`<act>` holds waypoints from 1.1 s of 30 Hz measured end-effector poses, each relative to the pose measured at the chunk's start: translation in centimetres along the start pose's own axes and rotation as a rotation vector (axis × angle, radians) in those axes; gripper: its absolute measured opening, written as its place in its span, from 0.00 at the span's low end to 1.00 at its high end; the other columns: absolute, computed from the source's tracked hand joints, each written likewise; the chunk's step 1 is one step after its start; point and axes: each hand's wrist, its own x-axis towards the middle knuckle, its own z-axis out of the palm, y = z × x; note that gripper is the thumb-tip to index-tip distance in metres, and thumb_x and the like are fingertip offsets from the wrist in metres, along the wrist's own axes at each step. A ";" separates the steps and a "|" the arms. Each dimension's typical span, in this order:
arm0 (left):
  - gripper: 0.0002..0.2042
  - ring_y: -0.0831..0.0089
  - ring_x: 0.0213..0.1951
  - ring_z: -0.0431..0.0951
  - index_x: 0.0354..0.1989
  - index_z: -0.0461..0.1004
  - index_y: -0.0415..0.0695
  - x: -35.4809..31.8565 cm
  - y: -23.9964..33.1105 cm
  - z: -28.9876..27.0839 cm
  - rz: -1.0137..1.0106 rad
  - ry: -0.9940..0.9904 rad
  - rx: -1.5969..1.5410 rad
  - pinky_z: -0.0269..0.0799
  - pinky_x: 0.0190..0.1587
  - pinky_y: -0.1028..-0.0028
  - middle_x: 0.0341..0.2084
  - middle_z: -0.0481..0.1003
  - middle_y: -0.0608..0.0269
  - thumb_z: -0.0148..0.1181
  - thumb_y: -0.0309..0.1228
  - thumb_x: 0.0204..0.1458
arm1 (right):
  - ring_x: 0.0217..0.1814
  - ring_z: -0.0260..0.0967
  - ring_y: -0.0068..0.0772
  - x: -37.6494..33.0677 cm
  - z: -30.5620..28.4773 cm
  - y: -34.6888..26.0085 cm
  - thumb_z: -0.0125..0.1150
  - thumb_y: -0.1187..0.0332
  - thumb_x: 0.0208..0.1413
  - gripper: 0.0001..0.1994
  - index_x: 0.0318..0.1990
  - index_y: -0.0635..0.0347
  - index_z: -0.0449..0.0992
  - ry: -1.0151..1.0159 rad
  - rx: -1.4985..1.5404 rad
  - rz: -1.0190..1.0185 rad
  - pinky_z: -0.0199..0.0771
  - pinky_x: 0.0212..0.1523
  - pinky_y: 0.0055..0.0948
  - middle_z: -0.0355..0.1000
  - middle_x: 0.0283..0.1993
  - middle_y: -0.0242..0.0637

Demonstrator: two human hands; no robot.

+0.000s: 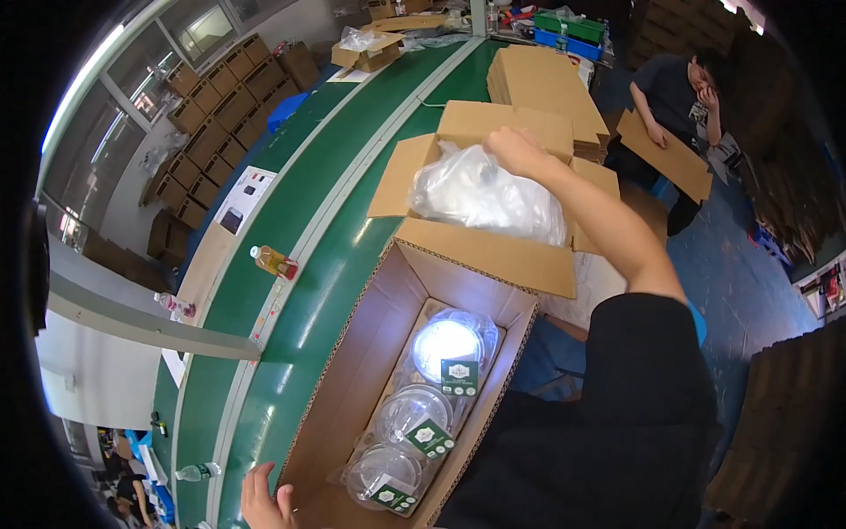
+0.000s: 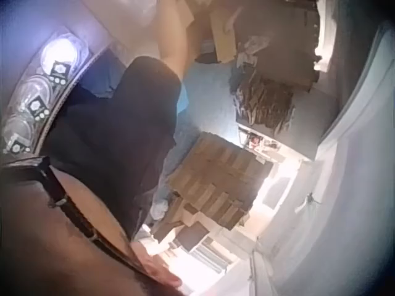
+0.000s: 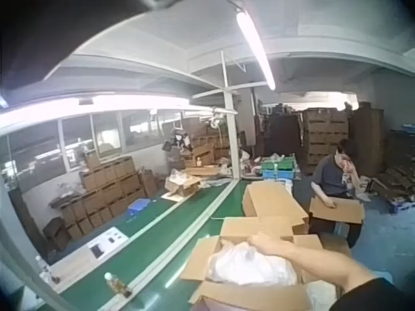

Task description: Packaging light fixtures into cardboard boxes on a factory assembly line.

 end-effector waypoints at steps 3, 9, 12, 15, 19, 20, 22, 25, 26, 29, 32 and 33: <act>0.20 0.44 0.49 0.75 0.55 0.74 0.43 2.5 -1.2 -2.3 0.093 0.082 0.081 0.71 0.51 0.55 0.48 0.76 0.46 0.62 0.40 0.58 | 0.44 0.79 0.55 3.0 0.2 -2.7 0.63 0.63 0.57 0.09 0.41 0.55 0.83 -0.036 0.071 -0.071 0.77 0.44 0.48 0.81 0.40 0.49; 0.18 0.45 0.51 0.74 0.53 0.75 0.42 3.7 1.8 -3.9 0.180 0.148 -0.008 0.69 0.54 0.56 0.49 0.76 0.49 0.63 0.34 0.55 | 0.40 0.77 0.57 2.7 -5.1 -3.8 0.57 0.58 0.64 0.14 0.36 0.59 0.80 0.172 0.096 0.047 0.75 0.40 0.49 0.79 0.35 0.50; 0.17 0.53 0.44 0.78 0.54 0.74 0.42 5.2 3.2 -4.7 0.402 0.225 0.052 0.74 0.47 0.62 0.47 0.77 0.50 0.62 0.31 0.58 | 0.37 0.75 0.58 3.4 -7.9 -3.8 0.56 0.54 0.66 0.18 0.32 0.61 0.77 0.245 0.034 -0.039 0.71 0.36 0.50 0.76 0.31 0.51; 0.16 0.51 0.43 0.76 0.47 0.75 0.39 7.3 5.0 -3.8 0.407 0.278 -0.049 0.69 0.47 0.59 0.43 0.77 0.53 0.66 0.32 0.52 | 0.36 0.75 0.57 4.4 -11.9 -6.6 0.55 0.52 0.65 0.19 0.32 0.60 0.77 0.575 0.283 -0.024 0.71 0.35 0.51 0.76 0.30 0.50; 0.16 0.57 0.40 0.77 0.48 0.76 0.42 10.9 8.1 -3.8 0.601 0.320 -0.094 0.69 0.41 0.62 0.41 0.77 0.59 0.67 0.28 0.50 | 0.35 0.76 0.53 6.1 -14.4 -6.1 0.57 0.49 0.63 0.19 0.34 0.55 0.80 0.455 -0.057 -0.058 0.75 0.33 0.47 0.78 0.31 0.46; 0.14 0.57 0.42 0.78 0.46 0.77 0.40 11.5 9.1 -3.9 0.590 0.288 -0.142 0.71 0.44 0.62 0.40 0.79 0.57 0.68 0.28 0.51 | 0.32 0.77 0.45 5.8 -15.5 -6.3 0.57 0.55 0.65 0.14 0.39 0.56 0.80 0.536 -0.032 0.005 0.73 0.33 0.35 0.78 0.30 0.44; 0.14 0.55 0.44 0.78 0.47 0.78 0.39 13.2 10.8 -3.4 0.612 0.207 -0.285 0.72 0.47 0.61 0.42 0.79 0.55 0.67 0.29 0.52 | 0.31 0.77 0.37 5.2 -16.2 -8.6 0.58 0.57 0.66 0.14 0.38 0.58 0.80 0.483 0.233 -0.081 0.73 0.32 0.32 0.78 0.29 0.40; 0.19 0.50 0.55 0.77 0.52 0.78 0.36 17.0 14.4 -1.9 0.641 -0.069 -0.670 0.70 0.60 0.62 0.50 0.79 0.47 0.60 0.38 0.61 | 0.29 0.75 0.19 3.1 -16.7 -13.5 0.58 0.63 0.66 0.12 0.39 0.64 0.80 0.254 0.592 -0.190 0.71 0.30 0.24 0.78 0.30 0.31; 0.23 0.50 0.59 0.74 0.57 0.74 0.35 18.8 16.3 -0.8 0.652 -0.169 -0.757 0.67 0.62 0.62 0.55 0.76 0.44 0.56 0.42 0.64 | 0.29 0.74 0.19 2.4 -16.7 -14.6 0.58 0.63 0.66 0.12 0.39 0.64 0.80 0.239 0.678 -0.228 0.71 0.29 0.24 0.78 0.31 0.32; 0.34 0.51 0.68 0.66 0.69 0.61 0.32 22.6 21.2 2.8 0.662 -0.243 -0.978 0.59 0.68 0.64 0.65 0.66 0.37 0.49 0.51 0.67 | 0.30 0.77 0.19 -0.1 -17.4 -19.6 0.58 0.67 0.65 0.09 0.41 0.65 0.80 0.207 0.910 -0.347 0.73 0.30 0.23 0.79 0.30 0.34; 0.34 0.60 0.61 0.71 0.71 0.57 0.34 25.3 23.6 4.8 0.498 -0.212 -1.526 0.63 0.65 0.66 0.61 0.70 0.49 0.55 0.48 0.65 | 0.32 0.77 0.20 -1.8 -17.3 -22.7 0.59 0.71 0.64 0.07 0.43 0.67 0.79 0.083 1.137 -0.395 0.74 0.31 0.23 0.80 0.33 0.32; 0.34 0.67 0.58 0.72 0.72 0.54 0.35 25.7 23.4 4.7 0.475 -0.169 -1.647 0.66 0.63 0.67 0.58 0.72 0.55 0.57 0.44 0.66 | 0.31 0.76 0.19 -2.2 -16.9 -23.2 0.60 0.72 0.64 0.07 0.41 0.68 0.79 0.083 1.120 -0.405 0.74 0.30 0.22 0.80 0.34 0.33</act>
